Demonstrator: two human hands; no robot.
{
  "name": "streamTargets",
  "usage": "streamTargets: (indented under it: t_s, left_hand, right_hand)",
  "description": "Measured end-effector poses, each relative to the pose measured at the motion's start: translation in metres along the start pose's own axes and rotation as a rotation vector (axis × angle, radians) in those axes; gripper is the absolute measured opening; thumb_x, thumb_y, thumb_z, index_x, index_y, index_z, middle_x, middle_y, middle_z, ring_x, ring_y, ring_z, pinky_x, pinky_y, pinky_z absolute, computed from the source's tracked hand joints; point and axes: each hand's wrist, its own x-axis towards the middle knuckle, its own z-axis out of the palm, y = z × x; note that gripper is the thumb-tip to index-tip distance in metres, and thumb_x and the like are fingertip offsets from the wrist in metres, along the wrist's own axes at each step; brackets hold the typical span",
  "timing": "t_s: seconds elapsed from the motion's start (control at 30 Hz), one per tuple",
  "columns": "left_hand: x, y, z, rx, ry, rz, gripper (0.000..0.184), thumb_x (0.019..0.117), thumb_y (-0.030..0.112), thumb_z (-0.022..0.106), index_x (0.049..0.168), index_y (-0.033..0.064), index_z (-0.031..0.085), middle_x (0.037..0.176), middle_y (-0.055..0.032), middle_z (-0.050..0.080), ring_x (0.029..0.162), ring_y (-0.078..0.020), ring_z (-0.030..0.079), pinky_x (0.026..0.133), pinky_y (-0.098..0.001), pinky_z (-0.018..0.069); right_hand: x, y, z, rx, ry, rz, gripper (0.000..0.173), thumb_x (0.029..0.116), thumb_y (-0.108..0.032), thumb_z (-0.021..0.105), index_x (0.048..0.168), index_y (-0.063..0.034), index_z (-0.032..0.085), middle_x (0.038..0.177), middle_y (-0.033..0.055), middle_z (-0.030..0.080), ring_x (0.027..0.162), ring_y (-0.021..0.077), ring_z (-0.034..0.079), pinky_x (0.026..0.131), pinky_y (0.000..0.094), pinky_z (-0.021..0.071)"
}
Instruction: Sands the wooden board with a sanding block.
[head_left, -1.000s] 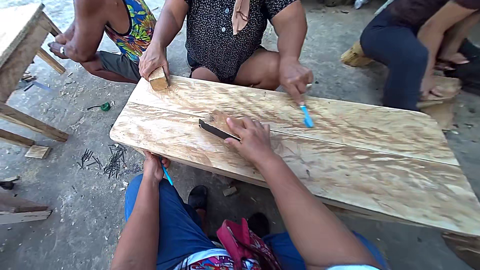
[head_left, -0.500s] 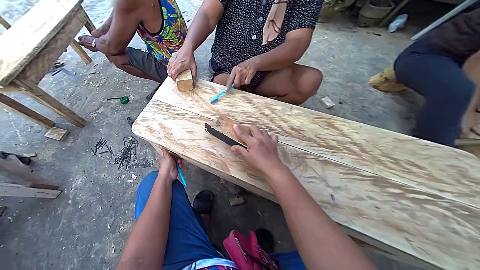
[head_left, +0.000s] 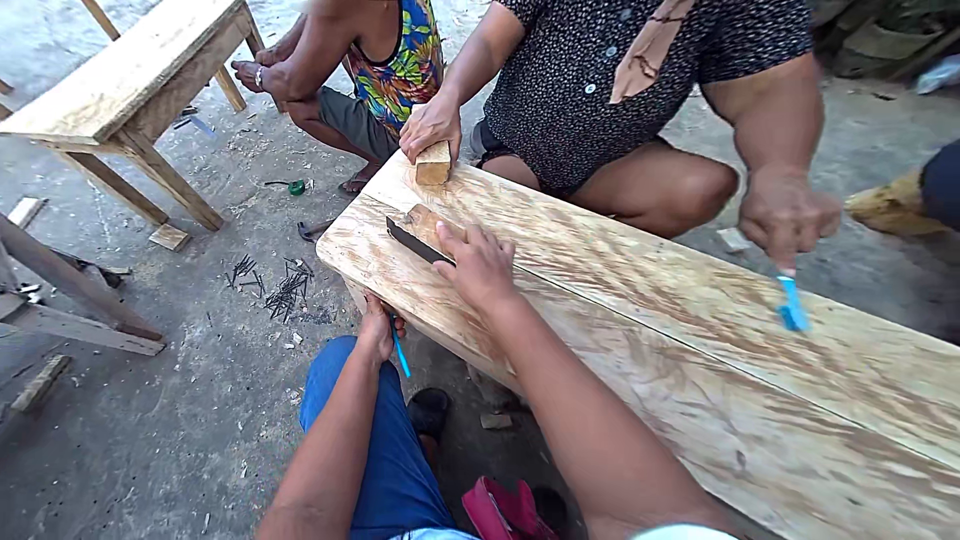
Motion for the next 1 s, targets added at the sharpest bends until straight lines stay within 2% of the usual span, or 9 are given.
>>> streamTargets:
  t_s: [0.1, 0.2, 0.33, 0.43, 0.53, 0.63, 0.83, 0.9, 1.0]
  left_hand:
    - [0.000, -0.001, -0.002, -0.001, -0.019, -0.016, 0.064, 0.1055, 0.062, 0.015, 0.108, 0.0105, 0.053, 0.067, -0.0059, 0.055, 0.044, -0.0125, 0.046, 0.040, -0.0244, 0.0399]
    - [0.001, 0.001, -0.002, 0.006, -0.035, -0.020, 0.062, 0.1063, 0.059, 0.013, 0.108, 0.0100, 0.051, 0.064, -0.0049, 0.053, 0.045, -0.0121, 0.046, 0.041, -0.0239, 0.0403]
    - [0.003, 0.000, -0.002, 0.006, -0.035, -0.033, 0.060, 0.1058, 0.060, 0.013, 0.108, 0.0112, 0.049, 0.064, -0.0044, 0.051, 0.045, -0.0121, 0.045, 0.041, -0.0238, 0.0400]
    - [0.005, 0.000, -0.001, 0.017, -0.016, -0.021, 0.063, 0.1053, 0.061, 0.012, 0.108, 0.0112, 0.051, 0.064, -0.0047, 0.051, 0.044, -0.0128, 0.044, 0.041, -0.0249, 0.0397]
    - [0.004, 0.001, 0.001, 0.038, 0.008, 0.006, 0.068, 0.1036, 0.065, 0.011, 0.108, 0.0111, 0.052, 0.065, -0.0051, 0.052, 0.045, -0.0133, 0.044, 0.041, -0.0260, 0.0398]
    - [0.003, 0.000, 0.004, 0.042, 0.011, 0.004, 0.070, 0.1027, 0.067, 0.009, 0.107, 0.0122, 0.052, 0.065, -0.0049, 0.053, 0.044, -0.0130, 0.044, 0.040, -0.0257, 0.0387]
    - [0.003, 0.000, -0.004, 0.064, -0.048, 0.004, 0.073, 0.1013, 0.068, 0.007, 0.105, 0.0128, 0.054, 0.062, -0.0042, 0.053, 0.044, -0.0127, 0.045, 0.040, -0.0250, 0.0391]
    - [0.003, 0.001, -0.004, 0.075, -0.060, 0.006, 0.072, 0.1020, 0.067, 0.006, 0.106, 0.0131, 0.053, 0.063, -0.0042, 0.054, 0.044, -0.0125, 0.046, 0.040, -0.0245, 0.0391]
    - [0.003, 0.000, -0.007, 0.081, -0.065, 0.005, 0.073, 0.1014, 0.067, 0.006, 0.107, 0.0131, 0.054, 0.064, -0.0049, 0.055, 0.044, -0.0132, 0.047, 0.040, -0.0249, 0.0397]
  right_hand:
    - [-0.048, 0.044, -0.001, -0.003, 0.098, 0.007, 0.061, 0.0956, -0.036, 0.073, 0.152, -0.0246, 0.053, 0.128, 0.0228, 0.063, 0.115, 0.0455, 0.060, 0.090, 0.0690, 0.0422]
    - [-0.067, 0.054, -0.010, 0.005, 0.082, 0.102, 0.062, 0.0955, -0.034, 0.074, 0.152, -0.0207, 0.053, 0.133, 0.0272, 0.060, 0.120, 0.0492, 0.057, 0.092, 0.0724, 0.0380]
    - [-0.028, 0.012, -0.001, 0.040, 0.072, 0.125, 0.062, 0.0955, -0.034, 0.074, 0.151, -0.0168, 0.054, 0.132, 0.0267, 0.060, 0.119, 0.0486, 0.056, 0.095, 0.0720, 0.0373]
    - [0.022, -0.023, 0.006, 0.058, 0.030, 0.077, 0.060, 0.0973, -0.034, 0.071, 0.153, -0.0214, 0.052, 0.136, 0.0249, 0.059, 0.125, 0.0474, 0.054, 0.099, 0.0701, 0.0365]
    - [0.042, -0.038, 0.002, 0.055, -0.048, 0.077, 0.060, 0.0995, -0.033, 0.068, 0.156, -0.0263, 0.048, 0.142, 0.0224, 0.055, 0.128, 0.0448, 0.052, 0.101, 0.0680, 0.0359]
    - [0.020, -0.013, -0.006, 0.045, -0.071, 0.084, 0.059, 0.1009, -0.033, 0.066, 0.157, -0.0289, 0.046, 0.146, 0.0188, 0.054, 0.130, 0.0424, 0.052, 0.102, 0.0678, 0.0357]
    - [-0.081, 0.091, -0.025, 0.030, 0.074, 0.240, 0.060, 0.0978, -0.033, 0.071, 0.154, -0.0291, 0.051, 0.141, 0.0211, 0.057, 0.128, 0.0481, 0.052, 0.093, 0.0758, 0.0363]
    - [-0.092, 0.101, -0.026, 0.026, 0.109, 0.270, 0.061, 0.0968, -0.034, 0.073, 0.153, -0.0250, 0.052, 0.141, 0.0237, 0.056, 0.129, 0.0504, 0.050, 0.094, 0.0766, 0.0354]
    - [-0.069, 0.080, -0.020, 0.045, 0.103, 0.254, 0.059, 0.0963, -0.032, 0.073, 0.151, -0.0224, 0.054, 0.140, 0.0248, 0.056, 0.127, 0.0494, 0.052, 0.097, 0.0735, 0.0350]
